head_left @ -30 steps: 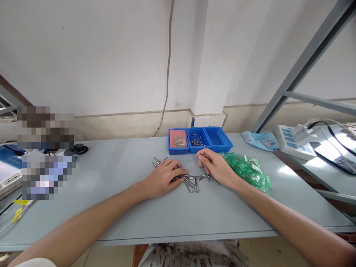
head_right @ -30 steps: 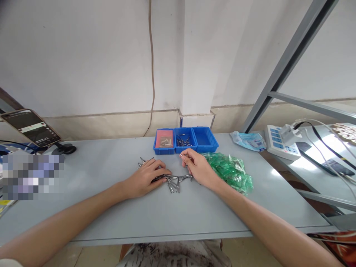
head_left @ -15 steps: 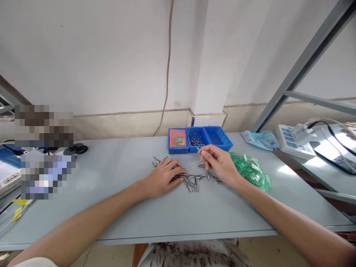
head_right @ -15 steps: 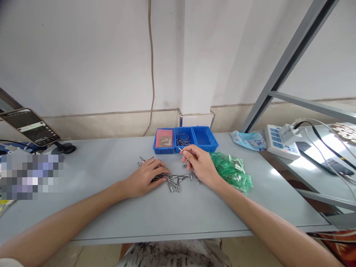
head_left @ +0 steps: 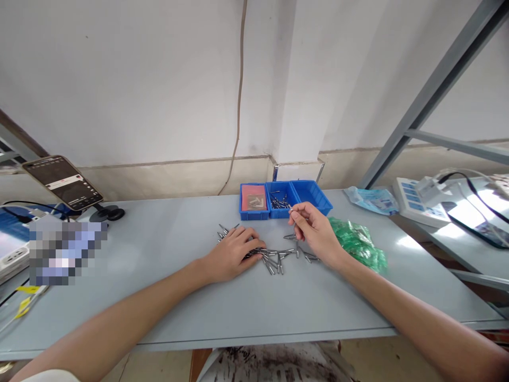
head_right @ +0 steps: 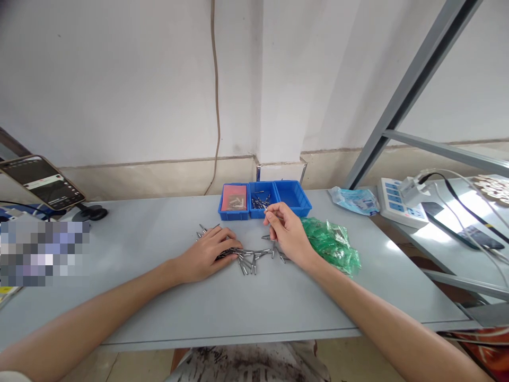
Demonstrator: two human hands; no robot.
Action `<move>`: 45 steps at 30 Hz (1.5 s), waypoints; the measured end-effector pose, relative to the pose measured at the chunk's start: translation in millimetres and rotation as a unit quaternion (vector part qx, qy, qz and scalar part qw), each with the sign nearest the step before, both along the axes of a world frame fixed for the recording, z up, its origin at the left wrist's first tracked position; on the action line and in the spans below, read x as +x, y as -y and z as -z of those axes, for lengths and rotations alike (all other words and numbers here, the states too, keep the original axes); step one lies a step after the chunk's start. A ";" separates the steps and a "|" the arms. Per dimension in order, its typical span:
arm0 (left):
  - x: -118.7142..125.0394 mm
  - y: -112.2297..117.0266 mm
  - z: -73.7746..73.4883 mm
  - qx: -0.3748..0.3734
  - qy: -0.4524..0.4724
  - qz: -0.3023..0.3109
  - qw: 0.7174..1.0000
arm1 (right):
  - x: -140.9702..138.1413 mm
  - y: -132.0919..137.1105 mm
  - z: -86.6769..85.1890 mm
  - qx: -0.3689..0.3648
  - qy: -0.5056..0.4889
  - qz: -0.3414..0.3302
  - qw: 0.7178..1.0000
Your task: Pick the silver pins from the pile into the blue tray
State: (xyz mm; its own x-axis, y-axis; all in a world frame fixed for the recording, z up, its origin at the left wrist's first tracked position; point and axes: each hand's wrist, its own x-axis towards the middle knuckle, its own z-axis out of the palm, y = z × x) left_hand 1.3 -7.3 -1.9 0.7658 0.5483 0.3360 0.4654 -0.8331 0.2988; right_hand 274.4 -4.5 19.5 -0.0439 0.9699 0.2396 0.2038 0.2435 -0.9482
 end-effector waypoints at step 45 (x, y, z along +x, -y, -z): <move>1.3 1.2 -4.2 -0.010 -0.009 0.001 1.000 | -4.0 6.6 -1.6 0.018 0.065 -0.035 0.997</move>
State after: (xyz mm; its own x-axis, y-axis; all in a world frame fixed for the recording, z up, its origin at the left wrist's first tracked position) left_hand 2.6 -8.5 2.2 0.7725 0.5535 0.3115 0.4689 -0.8278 0.3080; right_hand 270.4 -11.1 21.1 -0.1445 0.9540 0.2627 0.3048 0.2955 -0.9054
